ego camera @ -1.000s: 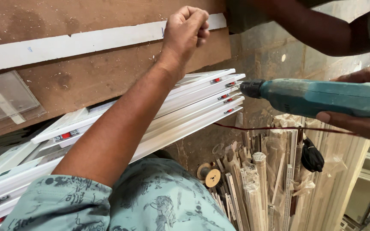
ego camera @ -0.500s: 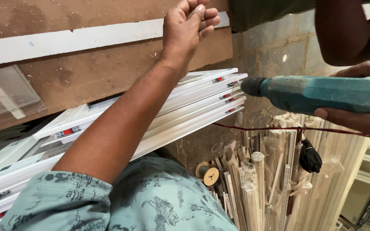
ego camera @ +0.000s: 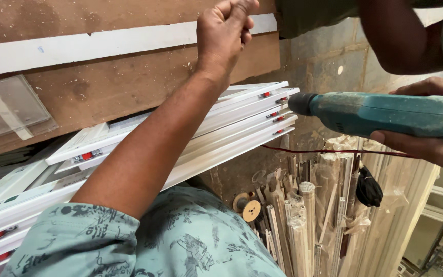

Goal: The person uses a corded drill to drive screws into stacked white window frame profiles. They hold the profiles steady with one hand while operating the drill with the other, repeating the action across multiple profiles. The person occasionally repositions the stack and continues fastening.

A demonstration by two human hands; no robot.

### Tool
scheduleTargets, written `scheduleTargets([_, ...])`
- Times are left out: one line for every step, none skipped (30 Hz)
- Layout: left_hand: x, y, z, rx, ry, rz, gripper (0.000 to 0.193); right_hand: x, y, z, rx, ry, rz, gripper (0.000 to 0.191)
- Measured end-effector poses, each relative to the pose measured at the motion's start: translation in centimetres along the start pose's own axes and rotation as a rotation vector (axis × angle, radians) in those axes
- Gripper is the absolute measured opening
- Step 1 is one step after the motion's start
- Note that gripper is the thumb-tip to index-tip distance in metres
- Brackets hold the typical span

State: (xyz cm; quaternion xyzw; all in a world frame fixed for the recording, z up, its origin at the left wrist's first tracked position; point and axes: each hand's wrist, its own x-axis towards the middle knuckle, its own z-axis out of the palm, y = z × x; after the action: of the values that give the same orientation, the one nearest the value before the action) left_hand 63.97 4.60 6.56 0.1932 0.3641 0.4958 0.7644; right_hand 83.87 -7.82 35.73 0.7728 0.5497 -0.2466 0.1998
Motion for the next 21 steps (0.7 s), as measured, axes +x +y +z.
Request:
scheduleTargets([0.1, 0.0, 0.0, -0.028, 0.017, -0.044, 0.032, -0.1, -0.1, 0.1, -0.004, 0.006, -0.023, 0.055])
scheduleTargets([0.3, -0.1, 0.1, -0.057, 0.033, -0.086, 0.032, -0.2, -0.2, 0.1, -0.008, 0.013, -0.045, 0.056])
scheduleTargets([0.4, -0.1, 0.1, -0.086, 0.049, -0.127, 0.033, -0.2, -0.4, 0.1, -0.013, 0.021, -0.069, 0.057])
scheduleTargets([0.6, -0.2, 0.1, -0.087, 0.056, -0.147, 0.031, -0.3, -0.6, 0.0, -0.068, 0.043, -0.120, 0.058])
scheduleTargets([0.6, -0.2, 0.0, -0.088, 0.066, -0.167, 0.029, -0.3, -0.8, -0.1, -0.124, 0.063, -0.174, 0.059])
scheduleTargets([0.7, -0.3, 0.0, -0.088, 0.078, -0.183, 0.028, -0.2, -1.0, -0.2, -0.180, 0.084, -0.232, 0.060])
scheduleTargets([0.8, -0.3, -0.1, -0.073, 0.082, -0.166, 0.027, 0.0, -1.2, -0.3, -0.211, 0.075, -0.259, 0.062])
scheduleTargets([0.8, -0.4, -0.1, -0.059, 0.084, -0.152, 0.025, 0.1, -1.4, -0.4, -0.241, 0.065, -0.281, 0.064])
scheduleTargets([0.8, -0.5, -0.1, -0.047, 0.086, -0.137, 0.024, 0.2, -1.6, -0.6, -0.273, 0.055, -0.303, 0.066])
scheduleTargets([0.8, -0.6, -0.1, -0.053, 0.071, -0.121, 0.024, 0.2, -1.8, -0.8, -0.350, 0.069, -0.349, 0.069])
scheduleTargets([0.8, -0.7, -0.1, -0.059, 0.057, -0.103, 0.024, 0.3, -1.9, -1.1, -0.428, 0.083, -0.397, 0.073])
scheduleTargets([0.9, -0.8, -0.1, -0.066, 0.045, -0.085, 0.024, 0.4, -2.0, -1.3, -0.506, 0.095, -0.445, 0.077])
scheduleTargets([0.9, -0.9, -0.1, -0.083, 0.039, -0.070, 0.019, 0.6, -2.1, -1.3, -0.493, 0.072, -0.416, 0.076])
scheduleTargets([0.9, -1.0, -0.1, -0.099, 0.035, -0.054, 0.014, 1.0, -2.2, -1.2, -0.480, 0.050, -0.389, 0.075])
scheduleTargets([1.0, -1.1, -0.1, -0.115, 0.026, -0.037, 0.009, 1.3, -2.3, -1.1, -0.466, 0.031, -0.359, 0.073])
scheduleTargets([1.0, -1.2, -0.2, -0.092, -0.006, -0.049, 0.012, 1.4, -2.3, -1.1, -0.443, 0.032, -0.348, 0.073])
scheduleTargets([1.0, -1.3, -0.3, -0.070, -0.034, -0.059, 0.015, 1.5, -2.3, -1.1, -0.423, 0.033, -0.341, 0.073])
scheduleTargets([1.0, -1.4, -0.3, -0.047, -0.061, -0.065, 0.019, 1.5, -2.2, -1.1, -0.401, 0.036, -0.337, 0.072])
scheduleTargets([1.1, -1.4, -0.3, -0.040, -0.084, -0.047, 0.019, 1.3, -2.0, -1.0, -0.364, 0.054, -0.322, 0.071])
scheduleTargets([1.1, -1.4, -0.2, -0.033, -0.109, -0.031, 0.020, 0.8, -1.8, -0.9, -0.324, 0.071, -0.304, 0.069])
scheduleTargets([1.0, -1.4, 0.0, -0.026, -0.138, -0.019, 0.020, 0.2, -1.5, -0.7, -0.284, 0.088, -0.281, 0.067])
